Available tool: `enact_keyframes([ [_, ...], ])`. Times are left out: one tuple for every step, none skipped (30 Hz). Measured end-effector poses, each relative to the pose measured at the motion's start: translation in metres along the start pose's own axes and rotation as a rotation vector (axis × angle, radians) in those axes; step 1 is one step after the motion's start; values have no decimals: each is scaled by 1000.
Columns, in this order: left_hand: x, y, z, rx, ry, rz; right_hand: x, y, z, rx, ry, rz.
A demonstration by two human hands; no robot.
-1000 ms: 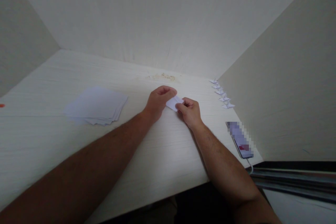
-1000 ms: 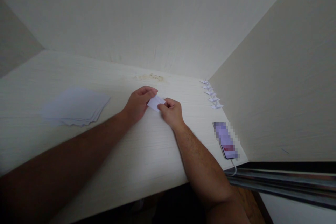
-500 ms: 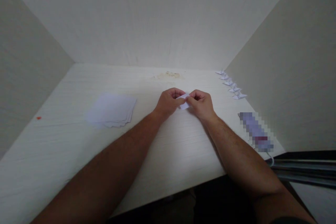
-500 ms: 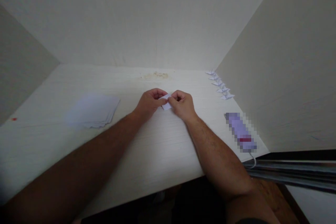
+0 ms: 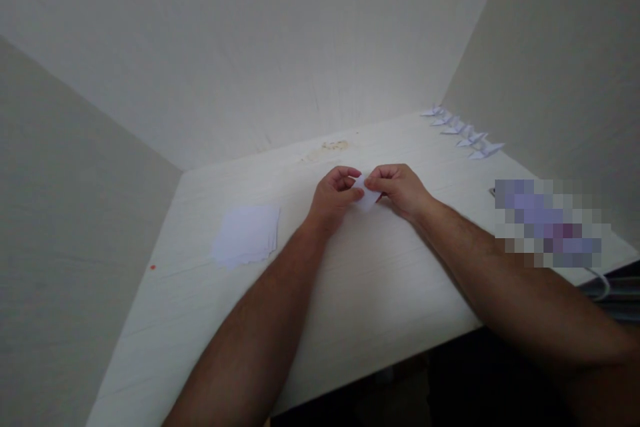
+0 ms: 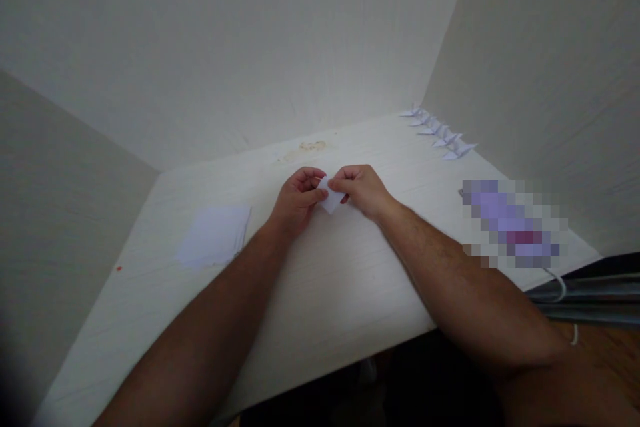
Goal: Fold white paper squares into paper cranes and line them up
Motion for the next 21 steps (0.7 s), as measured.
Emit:
enact_keyframes([
  [0, -1, 0, 14, 1, 8, 0, 0, 0, 9, 1, -17],
  [1, -1, 0, 26, 6, 21, 0, 1, 1, 12, 8, -41],
  [3, -2, 0, 40, 16, 37, 0, 3, 2, 9, 20, -68],
  [5, -3, 0, 51, 30, 55, 0, 5, 2, 1, 34, -94],
  [7, -4, -1, 63, 46, 76, 1, 6, 3, -8, 47, -116],
  [9, -5, -1, 69, 60, 95, 1, 8, 4, -16, 52, -132],
  [10, -5, -1, 62, 71, 106, 2, 8, 4, -21, 50, -139],
  [10, -3, -1, 41, 80, 106, 2, 8, 5, -19, 43, -133],
  [10, 0, -1, 6, 88, 96, 2, 8, 5, -14, 30, -113],
  [9, 4, -1, -41, 92, 77, 2, 7, 6, -5, 13, -82],
  [9, 9, -1, -94, 95, 50, 2, 6, 6, 4, -3, -40],
  [8, 14, -1, -149, 95, 21, 2, 5, 7, 10, -16, -2],
  [7, 19, -1, -197, 93, -4, 3, 4, 7, 16, -23, 29],
  [6, 22, -1, -237, 89, -24, 4, 4, 7, 21, -22, 47],
  [5, 25, -2, -266, 84, -35, 5, 3, 7, 27, -14, 53],
  [4, 27, -2, -283, 81, -37, 7, 3, 7, 34, -2, 53],
  [4, 27, -2, -292, 78, -30, 8, 2, 7, 43, 9, 49],
  [4, 28, -2, -294, 78, -16, 8, 1, 6, 51, 17, 44],
  [4, 27, -2, -294, 79, -2, 9, 0, 6, 59, 25, 40],
  [4, 27, -2, -293, 81, 7, 9, 0, 6, 65, 32, 37],
  [4, 27, -2, -293, 84, 10, 9, -1, 7, 68, 41, 36],
])
Point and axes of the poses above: each hand's wrist, its own z-axis towards the middle knuckle, its own y-axis out of the back of the hand, x = y × z, the point moved 10 cm from there along z, towards the middle knuckle, and after that the axes turned 15 degrees about z, right-handed, at the moved point
